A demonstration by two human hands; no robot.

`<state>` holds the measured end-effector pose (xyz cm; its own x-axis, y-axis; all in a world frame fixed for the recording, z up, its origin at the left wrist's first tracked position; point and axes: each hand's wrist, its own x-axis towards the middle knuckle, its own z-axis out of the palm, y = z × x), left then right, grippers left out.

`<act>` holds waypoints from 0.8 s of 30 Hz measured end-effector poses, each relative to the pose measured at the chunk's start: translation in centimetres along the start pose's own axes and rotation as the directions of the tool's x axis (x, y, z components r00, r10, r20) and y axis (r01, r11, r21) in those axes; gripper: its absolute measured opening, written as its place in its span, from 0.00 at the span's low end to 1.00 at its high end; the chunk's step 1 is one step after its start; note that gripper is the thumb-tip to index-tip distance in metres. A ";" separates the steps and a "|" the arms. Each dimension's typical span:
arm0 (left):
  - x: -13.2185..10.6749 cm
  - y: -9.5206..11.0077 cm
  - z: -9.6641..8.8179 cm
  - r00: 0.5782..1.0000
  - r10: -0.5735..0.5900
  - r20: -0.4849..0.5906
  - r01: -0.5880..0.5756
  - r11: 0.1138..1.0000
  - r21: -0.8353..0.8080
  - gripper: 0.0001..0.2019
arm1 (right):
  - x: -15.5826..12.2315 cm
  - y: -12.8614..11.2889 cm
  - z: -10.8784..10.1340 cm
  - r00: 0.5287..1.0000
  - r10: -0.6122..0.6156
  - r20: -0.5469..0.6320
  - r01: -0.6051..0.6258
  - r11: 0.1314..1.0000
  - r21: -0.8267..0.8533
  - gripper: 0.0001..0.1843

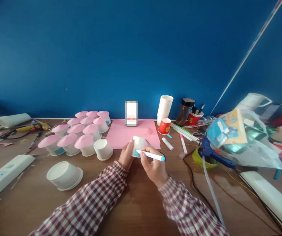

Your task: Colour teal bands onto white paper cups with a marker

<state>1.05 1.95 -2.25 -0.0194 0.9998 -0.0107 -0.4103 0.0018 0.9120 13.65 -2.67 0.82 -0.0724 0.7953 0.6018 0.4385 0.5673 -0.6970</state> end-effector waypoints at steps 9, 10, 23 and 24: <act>0.0 0.2 0.2 1.000 -0.014 -0.023 0.014 1.000 -0.007 0.23 | -0.1 0.3 0.1 0.999 0.034 0.006 -0.035 0.998 0.055 0.05; -0.1 0.3 0.2 1.000 -0.018 -0.024 0.018 1.000 -0.010 0.23 | -0.1 0.3 0.2 0.999 0.039 0.002 -0.039 0.998 0.056 0.05; -0.2 0.4 0.2 0.999 -0.031 0.007 0.032 0.997 -0.075 0.23 | 0.0 0.2 0.0 0.998 0.031 -0.054 -0.030 0.999 0.021 0.05; -0.3 0.4 0.2 0.999 -0.033 0.008 0.033 0.997 -0.076 0.23 | 0.0 0.2 0.0 0.998 0.031 -0.054 -0.030 0.999 0.020 0.05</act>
<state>1.11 1.70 -1.78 0.0015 0.9993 -0.0370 -0.4789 0.0332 0.8772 13.72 -2.56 0.71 -0.0102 0.7999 0.6000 0.4228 0.5473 -0.7223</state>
